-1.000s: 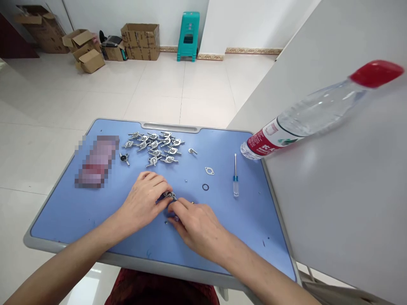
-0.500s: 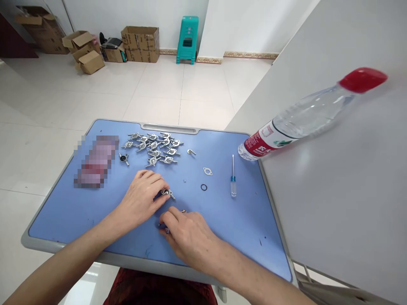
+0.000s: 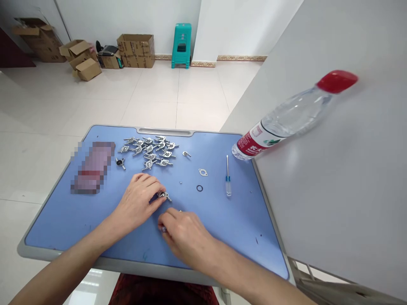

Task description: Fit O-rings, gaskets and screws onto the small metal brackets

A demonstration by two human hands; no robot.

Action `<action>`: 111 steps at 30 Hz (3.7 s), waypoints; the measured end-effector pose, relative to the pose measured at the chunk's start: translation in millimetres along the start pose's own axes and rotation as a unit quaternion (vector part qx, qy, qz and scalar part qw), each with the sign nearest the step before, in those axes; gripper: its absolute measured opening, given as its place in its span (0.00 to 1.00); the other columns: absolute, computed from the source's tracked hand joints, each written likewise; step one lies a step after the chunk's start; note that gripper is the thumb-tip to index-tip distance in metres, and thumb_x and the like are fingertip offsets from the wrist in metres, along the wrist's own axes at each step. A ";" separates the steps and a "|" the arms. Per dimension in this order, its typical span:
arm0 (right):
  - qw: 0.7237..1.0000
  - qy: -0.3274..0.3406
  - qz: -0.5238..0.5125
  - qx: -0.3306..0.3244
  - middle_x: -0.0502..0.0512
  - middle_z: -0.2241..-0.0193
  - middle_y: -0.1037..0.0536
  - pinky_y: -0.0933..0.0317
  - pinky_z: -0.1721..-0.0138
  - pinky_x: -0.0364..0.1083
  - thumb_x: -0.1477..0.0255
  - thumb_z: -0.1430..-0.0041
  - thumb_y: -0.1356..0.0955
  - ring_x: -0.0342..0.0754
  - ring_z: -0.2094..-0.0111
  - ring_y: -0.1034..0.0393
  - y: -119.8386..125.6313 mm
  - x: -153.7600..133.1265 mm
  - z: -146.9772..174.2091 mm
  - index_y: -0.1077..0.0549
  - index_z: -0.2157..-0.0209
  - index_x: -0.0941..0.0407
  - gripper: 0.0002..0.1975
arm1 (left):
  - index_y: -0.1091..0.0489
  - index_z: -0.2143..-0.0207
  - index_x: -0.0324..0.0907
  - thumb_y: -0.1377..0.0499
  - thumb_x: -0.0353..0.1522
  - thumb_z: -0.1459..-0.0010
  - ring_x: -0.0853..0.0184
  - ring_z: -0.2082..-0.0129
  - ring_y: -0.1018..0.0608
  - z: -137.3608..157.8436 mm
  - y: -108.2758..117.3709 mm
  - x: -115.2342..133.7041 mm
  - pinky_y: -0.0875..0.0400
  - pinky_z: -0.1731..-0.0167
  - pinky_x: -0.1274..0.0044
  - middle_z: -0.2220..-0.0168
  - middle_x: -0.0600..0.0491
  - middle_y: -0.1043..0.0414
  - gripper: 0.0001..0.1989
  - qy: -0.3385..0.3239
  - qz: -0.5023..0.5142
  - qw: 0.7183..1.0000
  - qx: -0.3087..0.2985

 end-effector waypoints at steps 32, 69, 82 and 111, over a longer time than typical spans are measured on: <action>0.939 -0.263 -0.224 0.014 0.47 0.78 0.30 0.44 0.72 0.43 0.67 0.43 0.36 0.43 0.76 0.40 17.0 38.8 -24.9 0.27 0.70 0.56 0.09 | 0.31 0.68 0.41 0.39 0.27 0.42 0.62 0.64 0.30 2.2 -3.1 7.3 0.39 0.56 0.68 0.68 0.54 0.29 0.03 -0.020 -0.013 1.000 -0.013; 0.985 0.051 0.158 0.043 0.55 0.71 0.25 0.45 0.77 0.42 0.83 0.37 0.42 0.43 0.76 0.33 16.0 32.7 -15.6 0.31 0.64 0.59 0.11 | 0.31 0.70 0.41 0.40 0.26 0.42 0.64 0.65 0.29 1.5 -2.2 7.0 0.39 0.55 0.68 0.69 0.55 0.29 0.04 -0.015 0.001 1.000 -0.006; 0.985 -0.097 -0.106 0.094 0.54 0.68 0.26 0.39 0.70 0.43 0.70 0.33 0.41 0.44 0.71 0.32 40.4 25.5 -15.0 0.30 0.60 0.56 0.09 | 0.31 0.69 0.40 0.40 0.27 0.42 0.63 0.65 0.29 2.1 -3.5 6.3 0.39 0.55 0.67 0.69 0.54 0.28 0.03 -0.019 0.001 1.000 0.012; 0.967 -0.083 -0.218 0.100 0.51 0.67 0.29 0.41 0.68 0.43 0.70 0.30 0.44 0.42 0.71 0.38 46.0 26.2 -12.4 0.36 0.60 0.54 0.08 | 0.30 0.67 0.41 0.38 0.28 0.42 0.64 0.64 0.30 1.4 -4.2 9.0 0.41 0.54 0.67 0.68 0.55 0.28 0.03 -0.044 0.008 0.999 -0.006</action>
Point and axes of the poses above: each hand's wrist, its own z-axis away from the middle knuckle, its own y-axis out of the back of the hand, x = y × z, the point moved 2 cm from there along -z, towards the middle knuckle
